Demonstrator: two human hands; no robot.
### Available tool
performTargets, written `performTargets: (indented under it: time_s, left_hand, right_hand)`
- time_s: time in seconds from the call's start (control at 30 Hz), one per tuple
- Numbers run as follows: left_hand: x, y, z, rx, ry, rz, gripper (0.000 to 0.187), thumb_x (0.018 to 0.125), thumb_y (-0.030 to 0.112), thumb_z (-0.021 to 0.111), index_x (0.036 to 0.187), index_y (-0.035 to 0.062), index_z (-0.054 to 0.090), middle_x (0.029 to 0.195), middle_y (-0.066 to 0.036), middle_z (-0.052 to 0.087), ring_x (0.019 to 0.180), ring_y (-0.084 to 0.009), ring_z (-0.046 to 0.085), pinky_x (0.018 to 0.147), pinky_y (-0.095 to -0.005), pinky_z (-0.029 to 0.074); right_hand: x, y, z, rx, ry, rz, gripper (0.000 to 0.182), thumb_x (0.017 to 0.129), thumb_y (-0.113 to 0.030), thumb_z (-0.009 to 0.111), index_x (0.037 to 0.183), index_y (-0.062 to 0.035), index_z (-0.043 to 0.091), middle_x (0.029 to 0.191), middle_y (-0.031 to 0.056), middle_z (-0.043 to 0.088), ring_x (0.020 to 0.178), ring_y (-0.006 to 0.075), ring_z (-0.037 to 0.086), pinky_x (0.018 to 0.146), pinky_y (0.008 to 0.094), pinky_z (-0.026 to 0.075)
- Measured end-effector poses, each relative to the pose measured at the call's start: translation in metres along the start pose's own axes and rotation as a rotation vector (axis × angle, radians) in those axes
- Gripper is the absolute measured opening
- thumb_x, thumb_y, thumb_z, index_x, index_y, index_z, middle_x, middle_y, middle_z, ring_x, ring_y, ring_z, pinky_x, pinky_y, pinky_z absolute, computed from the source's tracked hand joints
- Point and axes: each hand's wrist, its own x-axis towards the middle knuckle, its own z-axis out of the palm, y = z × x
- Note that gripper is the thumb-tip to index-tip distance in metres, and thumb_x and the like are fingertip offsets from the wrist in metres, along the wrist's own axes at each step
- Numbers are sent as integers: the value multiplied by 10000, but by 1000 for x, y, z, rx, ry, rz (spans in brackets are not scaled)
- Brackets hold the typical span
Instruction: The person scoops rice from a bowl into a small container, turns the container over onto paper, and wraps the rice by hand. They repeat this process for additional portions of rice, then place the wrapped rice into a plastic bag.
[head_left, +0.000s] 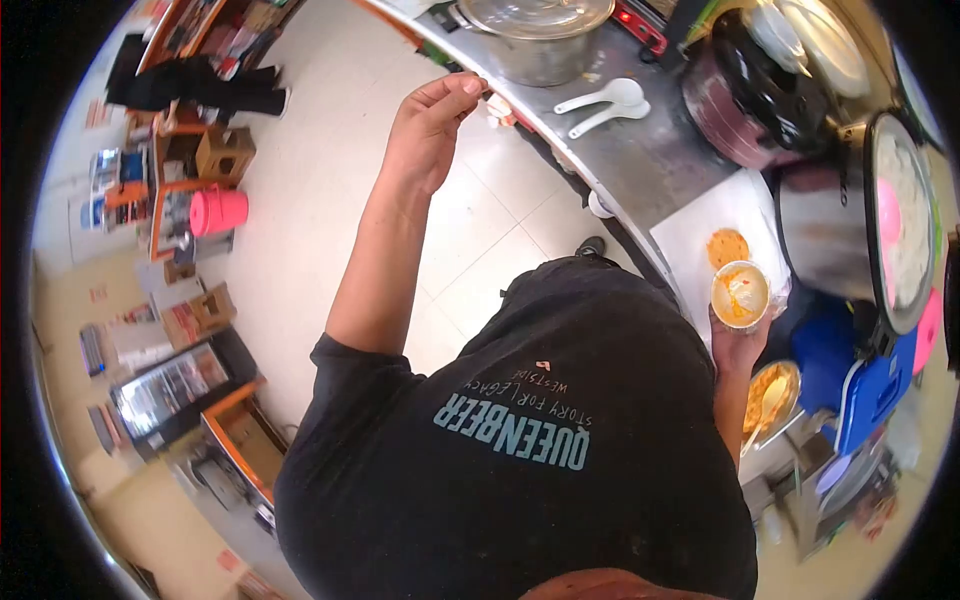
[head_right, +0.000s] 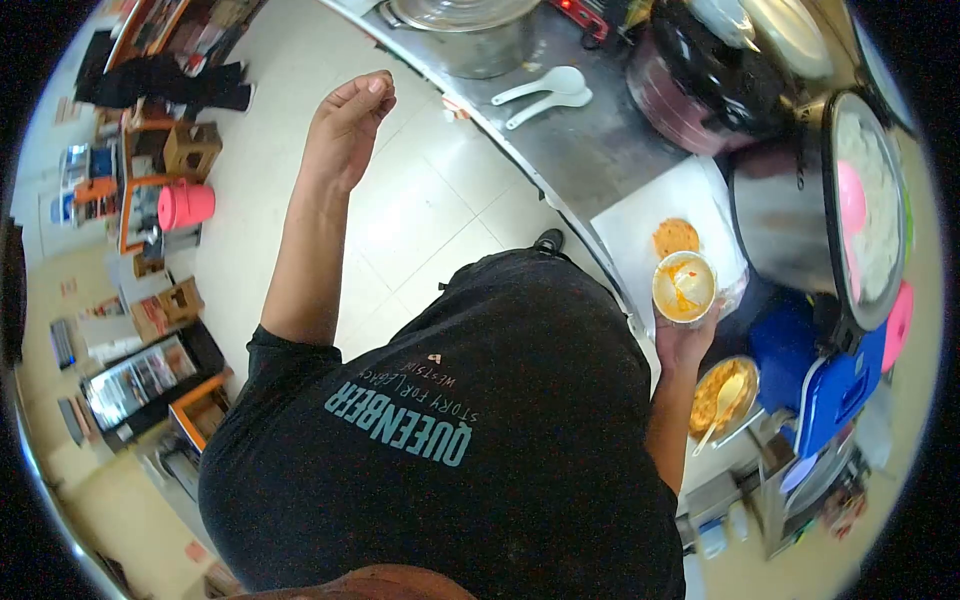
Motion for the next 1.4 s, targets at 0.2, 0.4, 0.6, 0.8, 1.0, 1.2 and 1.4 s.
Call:
performTargets:
  time_s: [0.2, 0.4, 0.6, 0.8, 1.0, 1.2, 1.4]
  left_hand:
    - [-44, -91, -80, 272, 274, -67, 233, 948, 160, 704, 1091, -22, 723, 1076, -50, 727, 1060, -160, 628, 1046, -321, 425]
    - [-193, -381, -180, 989, -499, -819, 637, 981, 543, 550, 1254, -23, 655, 1286, -178, 672, 1232, -298, 605, 1005, -435, 478]
    - [-126, -233, -102, -94, -189, -803, 567, 1075, 414, 387, 1441, -1, 511, 1375, -140, 625, 1314, -249, 531, 1049, -374, 419]
    - [-182, -297, -108, 650, -569, -805, 557, 1026, 344, 488, 1494, 45, 445, 1492, -166, 514, 1401, -275, 447, 1157, -385, 330]
    - [-85, -338, -139, 924, -593, -539, 447, 948, 114, 599, 1387, 48, 544, 1377, -131, 609, 1248, -270, 589, 1050, -396, 467]
    - [-52, -202, 170, 225, -1142, -433, 562, 1083, 471, 399, 1426, 37, 492, 1376, -132, 582, 1276, -261, 562, 1106, -420, 425]
    - [-104, -208, 262, -436, -937, -1178, 872, 992, 734, 226, 1540, 66, 346, 1525, -206, 454, 1382, -392, 475, 1170, -530, 357]
  right_hand:
    - [22, -10, 37, -9, -78, 97, 644, 1057, -550, 366, 1495, -82, 427, 1513, 148, 474, 1387, 320, 464, 1148, 498, 373]
    - [29, -12, 35, -42, -82, 110, 676, 1056, -573, 342, 1502, -70, 416, 1523, 151, 463, 1407, 313, 447, 1167, 492, 354]
    - [11, -23, 15, -39, 30, 27, 693, 1044, -599, 351, 1500, -82, 419, 1512, 146, 478, 1376, 313, 486, 1137, 482, 402]
    - [-9, -21, 8, 87, 26, -35, 660, 1060, -573, 322, 1494, -85, 419, 1495, 143, 491, 1365, 307, 498, 1129, 492, 416]
    - [-35, -9, 7, 104, 118, -85, 717, 1037, -634, 314, 1506, -100, 414, 1513, 143, 481, 1371, 312, 497, 1121, 492, 422]
    - [-49, -2, 36, 33, 159, 7, 554, 1077, -432, 365, 1456, -39, 457, 1409, 164, 562, 1275, 306, 577, 1053, 461, 488]
    - [-83, -26, -27, -910, 308, -300, 270, 991, -244, 628, 1154, -29, 632, 831, 35, 642, 741, 114, 624, 637, 286, 487]
